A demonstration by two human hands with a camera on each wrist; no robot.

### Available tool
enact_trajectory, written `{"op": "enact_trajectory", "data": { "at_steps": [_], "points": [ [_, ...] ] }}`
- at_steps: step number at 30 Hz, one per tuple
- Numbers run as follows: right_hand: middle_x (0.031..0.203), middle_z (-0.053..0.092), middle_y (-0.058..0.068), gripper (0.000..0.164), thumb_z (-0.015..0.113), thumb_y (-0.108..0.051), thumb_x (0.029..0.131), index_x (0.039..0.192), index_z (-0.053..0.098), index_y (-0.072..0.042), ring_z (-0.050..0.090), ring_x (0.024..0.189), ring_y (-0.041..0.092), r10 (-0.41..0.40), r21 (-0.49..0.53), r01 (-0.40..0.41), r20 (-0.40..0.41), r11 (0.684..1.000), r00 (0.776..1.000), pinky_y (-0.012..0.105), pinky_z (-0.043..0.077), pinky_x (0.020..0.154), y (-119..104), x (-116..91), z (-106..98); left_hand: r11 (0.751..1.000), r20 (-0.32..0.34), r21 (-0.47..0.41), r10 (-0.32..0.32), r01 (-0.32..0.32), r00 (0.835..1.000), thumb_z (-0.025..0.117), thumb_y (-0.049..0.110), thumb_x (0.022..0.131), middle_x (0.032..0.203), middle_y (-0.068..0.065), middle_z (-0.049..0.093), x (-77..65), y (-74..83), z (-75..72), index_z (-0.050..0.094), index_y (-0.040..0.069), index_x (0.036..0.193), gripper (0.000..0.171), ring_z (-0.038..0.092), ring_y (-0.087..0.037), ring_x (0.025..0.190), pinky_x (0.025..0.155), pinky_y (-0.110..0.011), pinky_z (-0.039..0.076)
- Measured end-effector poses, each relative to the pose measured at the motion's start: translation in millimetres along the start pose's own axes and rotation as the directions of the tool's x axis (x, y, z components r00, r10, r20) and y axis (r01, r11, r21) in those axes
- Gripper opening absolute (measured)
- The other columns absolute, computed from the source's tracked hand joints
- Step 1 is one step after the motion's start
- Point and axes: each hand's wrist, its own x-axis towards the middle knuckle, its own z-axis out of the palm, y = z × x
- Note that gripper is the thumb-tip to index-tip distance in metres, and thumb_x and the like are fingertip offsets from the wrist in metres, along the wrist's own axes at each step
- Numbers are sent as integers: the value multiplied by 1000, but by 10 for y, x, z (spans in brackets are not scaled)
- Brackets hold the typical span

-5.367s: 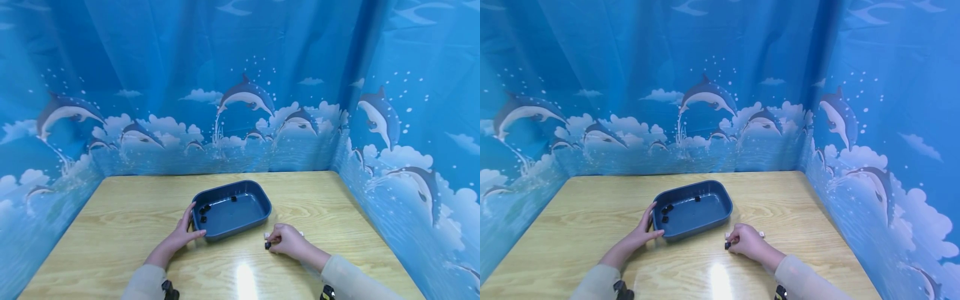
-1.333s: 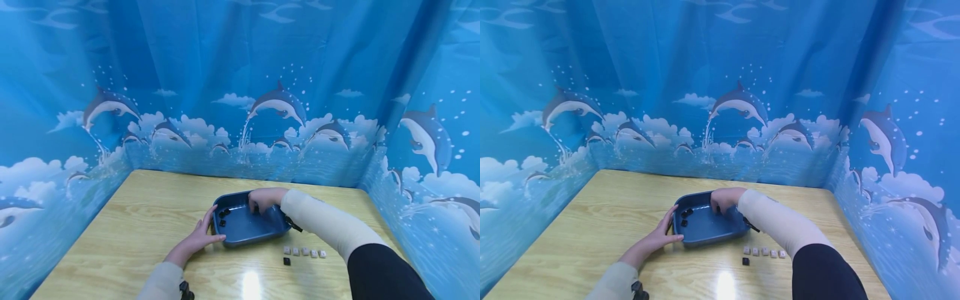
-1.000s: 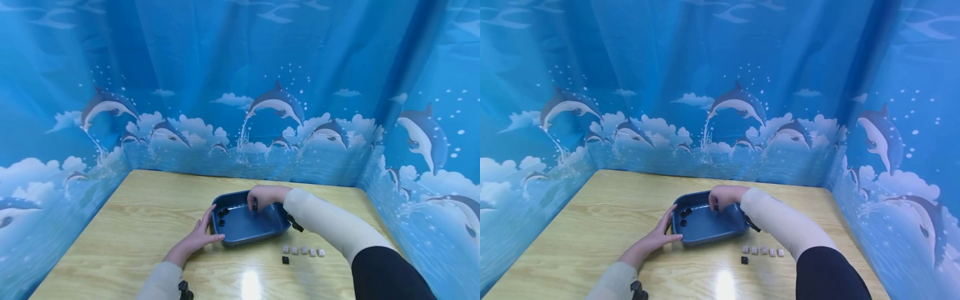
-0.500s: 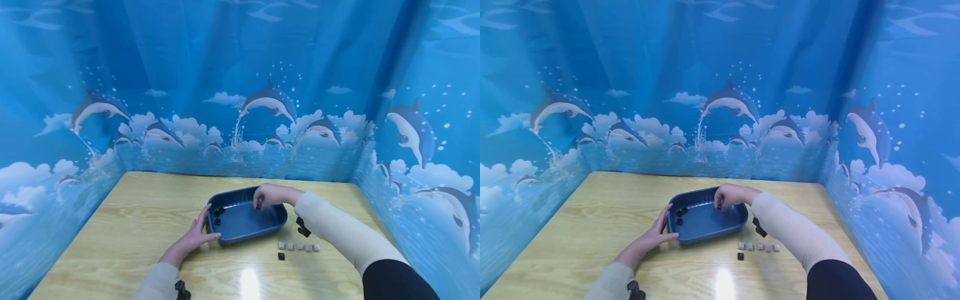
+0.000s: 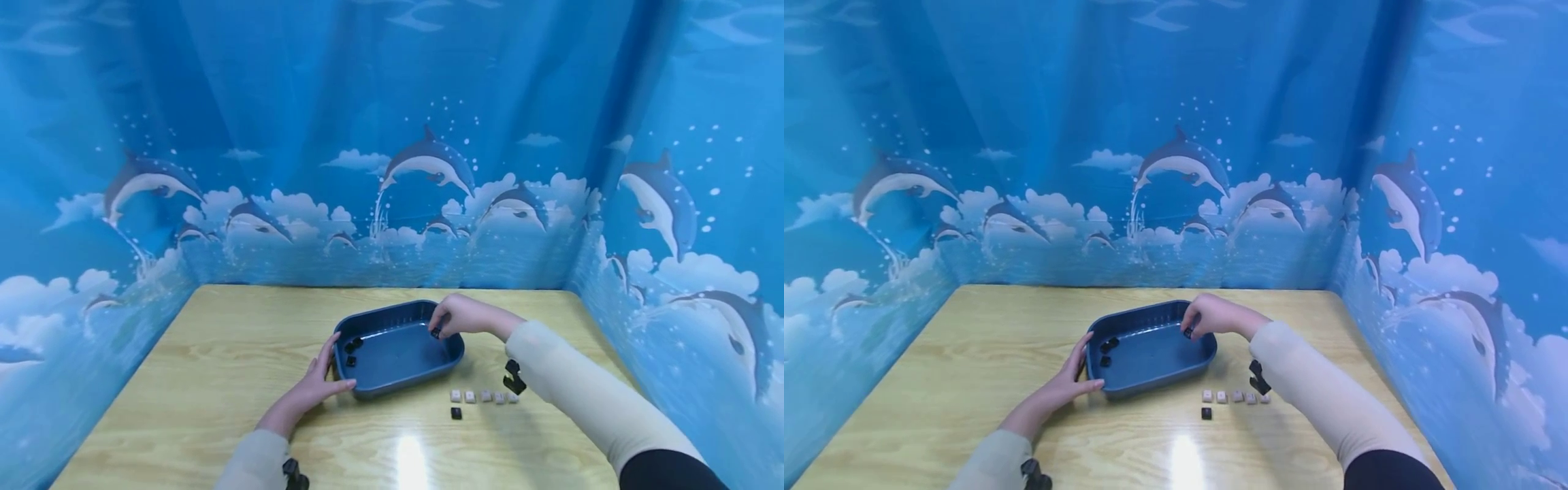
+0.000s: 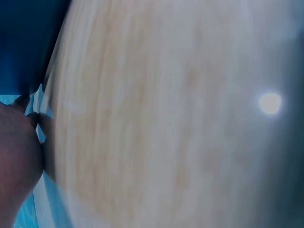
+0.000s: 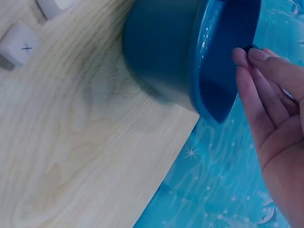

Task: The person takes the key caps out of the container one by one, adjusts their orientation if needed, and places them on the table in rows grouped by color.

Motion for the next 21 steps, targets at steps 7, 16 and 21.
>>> {"op": "enact_trajectory", "data": {
  "at_steps": [7,16,21],
  "points": [
    [94,72,-1,20,73,1,84,102,76,-7,68,83,10,6,56,-2,-76,998,997,25,56,71,58,-193,21,1000,-4,-7,19,-19,1000,79,37,82,160,-22,10,-12,5,5,4,36,156,105,11,-44,144,113,-62,6],
    [103,66,6,21,74,2,83,104,73,3,66,89,17,-22,135,55,-231,989,973,26,56,75,90,-497,119,1000,4,-6,24,-24,1000,78,37,82,160,-22,10,-30,-5,-29,3,37,156,105,10,-44,144,110,-67,2],
    [97,66,4,17,76,2,81,98,74,0,67,84,16,17,171,41,-324,984,946,25,57,73,127,-677,238,999,21,-4,34,-34,999,78,37,83,160,-23,9,-21,12,-28,2,35,156,105,9,-43,144,109,-68,0]
  ]
}}
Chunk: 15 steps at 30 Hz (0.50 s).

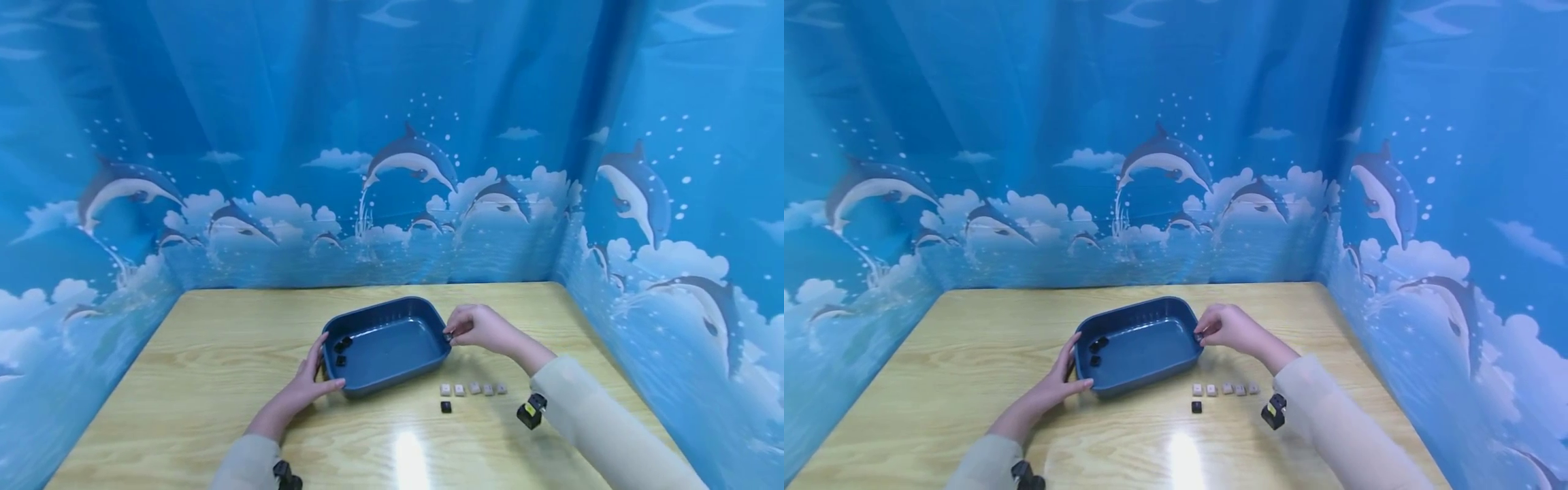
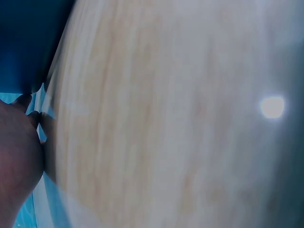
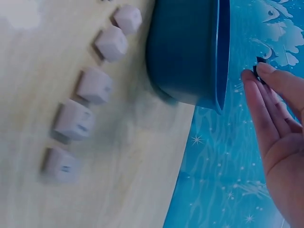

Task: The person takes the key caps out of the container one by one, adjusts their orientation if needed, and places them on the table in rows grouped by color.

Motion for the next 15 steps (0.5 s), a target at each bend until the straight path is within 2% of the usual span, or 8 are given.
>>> {"op": "enact_trajectory", "data": {
  "at_steps": [7,15],
  "points": [
    [93,68,5,15,77,1,79,94,75,-1,67,81,16,-2,23,4,-86,1000,996,27,57,71,35,-218,73,1000,6,-2,7,-7,1000,77,34,84,159,-24,8,-15,19,-24,2,33,156,104,9,-43,144,110,-68,1],
    [91,66,-5,16,77,-9,82,98,77,-11,61,83,14,63,-37,-67,-109,997,992,29,54,74,110,-458,206,1000,7,10,-16,16,1000,78,38,82,160,-23,8,-7,35,-5,1,34,156,107,9,-43,145,110,-68,2]
  ]
}}
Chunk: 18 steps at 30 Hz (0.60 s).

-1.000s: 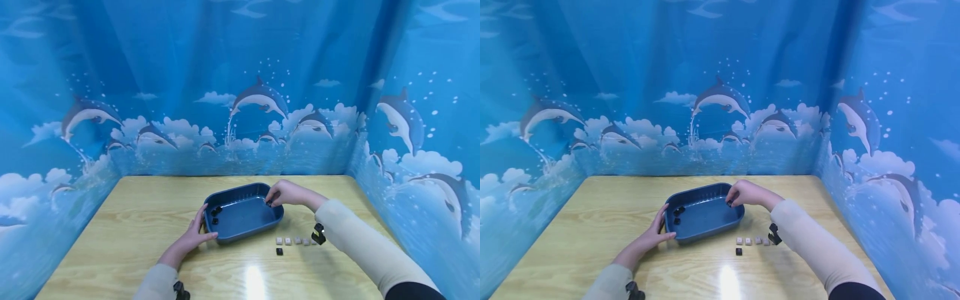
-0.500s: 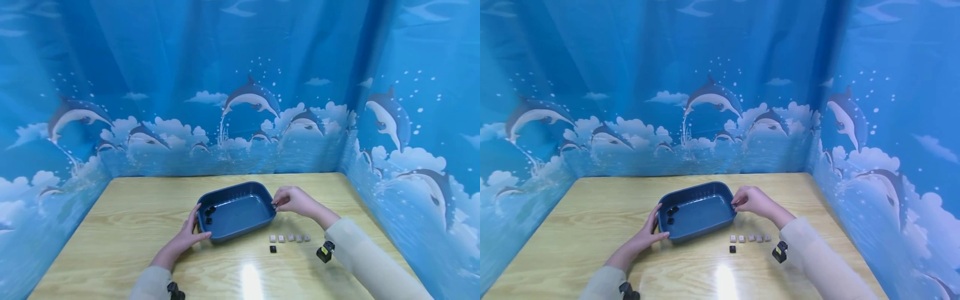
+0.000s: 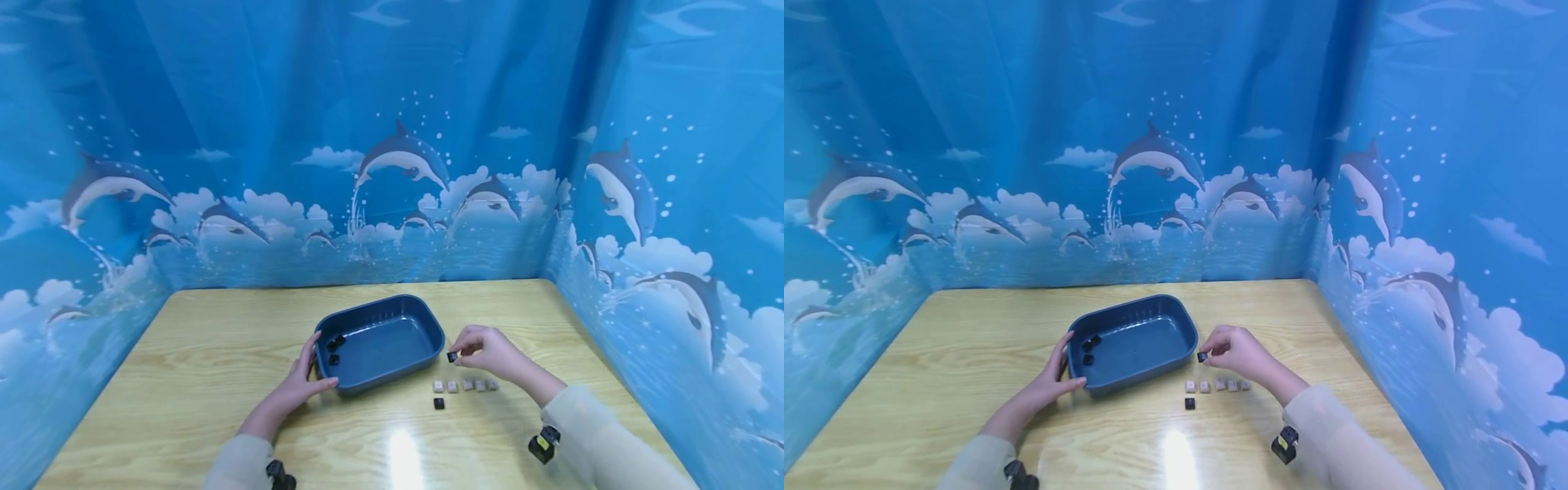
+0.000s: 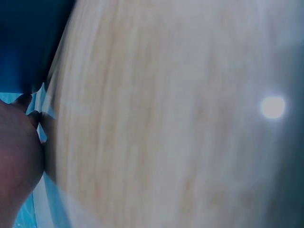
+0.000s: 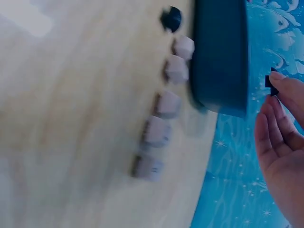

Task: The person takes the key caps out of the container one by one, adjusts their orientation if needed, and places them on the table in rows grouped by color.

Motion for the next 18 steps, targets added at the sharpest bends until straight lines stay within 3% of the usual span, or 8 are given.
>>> {"op": "enact_trajectory", "data": {
  "at_steps": [7,13,18],
  "points": [
    [88,63,-6,17,77,-4,80,96,77,-9,56,78,14,27,-8,-28,-31,1000,999,26,50,66,73,-171,157,1000,-7,11,-13,14,1000,79,37,82,159,-24,8,1,-2,11,0,34,156,108,9,-44,144,111,-66,6],
    [83,64,-4,19,77,3,74,92,76,-5,57,73,12,-26,1,27,-42,1000,999,24,51,64,134,-269,271,1000,-11,14,-15,15,1000,79,38,82,159,-24,8,10,-7,15,1,33,156,108,9,-44,144,110,-66,5],
    [80,63,-6,17,80,2,73,88,76,-6,58,71,9,-59,-54,57,-26,997,998,23,52,63,172,-306,361,1000,-12,8,-13,13,1000,78,38,82,159,-24,8,17,-9,17,1,32,157,107,9,-43,144,111,-65,5]
  ]
}}
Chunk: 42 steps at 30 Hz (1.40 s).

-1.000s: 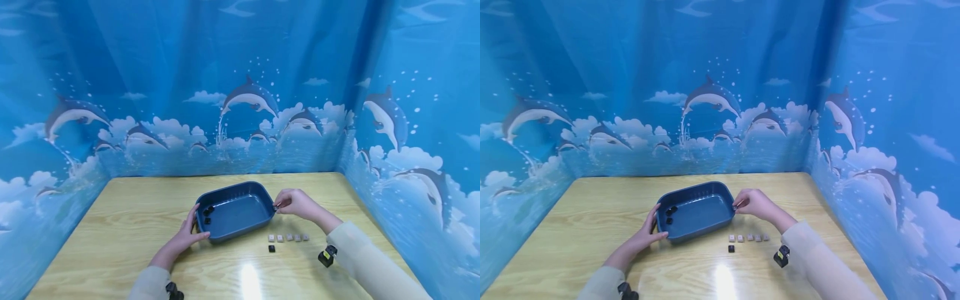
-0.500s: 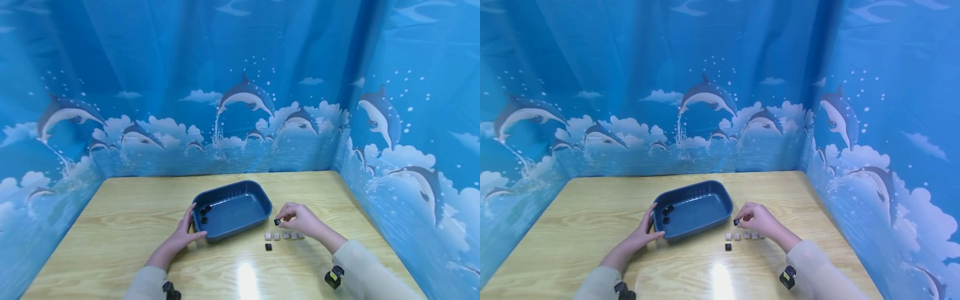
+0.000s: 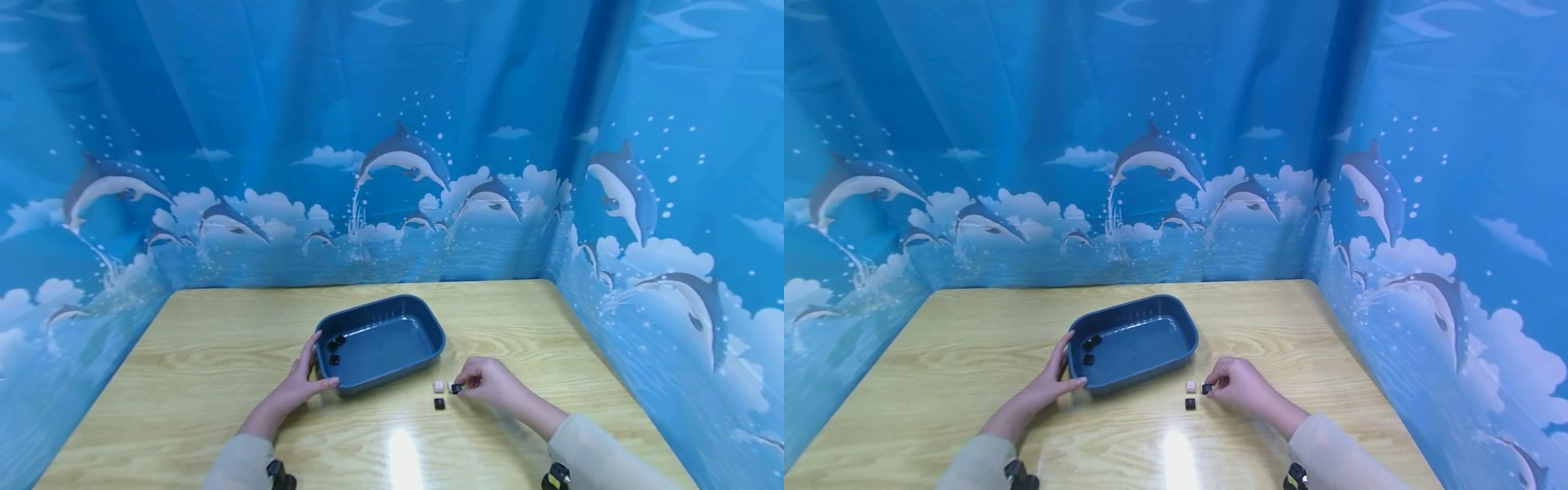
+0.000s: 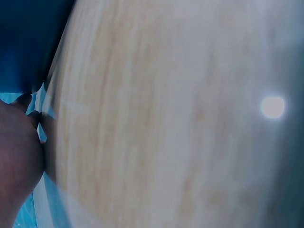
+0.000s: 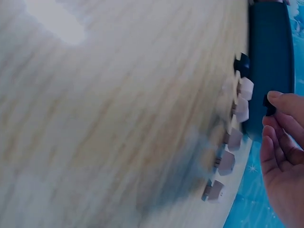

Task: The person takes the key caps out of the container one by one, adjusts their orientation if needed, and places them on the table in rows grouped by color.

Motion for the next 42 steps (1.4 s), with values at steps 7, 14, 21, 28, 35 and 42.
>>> {"op": "enact_trajectory", "data": {
  "at_steps": [7,14,21,28,35,42],
  "points": [
    [79,60,-7,16,80,0,72,87,76,-6,55,70,6,35,-42,-34,23,999,999,22,52,63,-17,-33,93,1000,2,0,9,-9,1000,78,37,83,159,-24,8,-10,10,-9,2,32,157,106,10,-43,144,111,-65,5],
    [78,59,-8,19,82,-2,71,88,76,-6,53,70,5,58,-65,-55,42,996,997,22,51,62,-29,-53,148,1000,10,5,19,-19,1000,78,37,83,159,-24,7,-14,12,-19,1,32,157,106,10,-43,144,112,-64,6],
    [78,59,-8,20,83,-1,70,88,76,-5,54,69,4,43,-61,-39,59,997,997,22,51,63,-33,-73,170,1000,9,-5,16,-16,1000,78,36,84,160,-24,7,-10,13,-14,1,32,156,106,9,-43,144,112,-63,5],
    [78,59,-7,20,83,0,69,86,75,-5,54,70,4,40,-71,-36,62,997,997,22,51,63,-32,-72,182,1000,11,-12,21,-20,1000,77,35,84,159,-24,9,-8,6,-18,1,32,156,105,10,-43,144,111,-65,4],
    [77,58,-8,20,83,1,68,86,75,-5,53,69,3,3,-76,1,54,997,999,22,51,62,-6,-67,193,1000,10,-13,20,-20,1000,77,34,84,159,-25,8,-6,16,-17,1,31,157,105,9,-43,144,111,-65,2],
    [77,57,-10,22,84,0,68,87,75,-6,52,69,2,-3,-95,8,54,995,999,22,50,62,-14,-60,183,999,18,-28,27,-27,999,77,34,84,159,-24,8,-7,10,-22,1,31,156,105,9,-42,145,111,-66,1]
  ]
}}
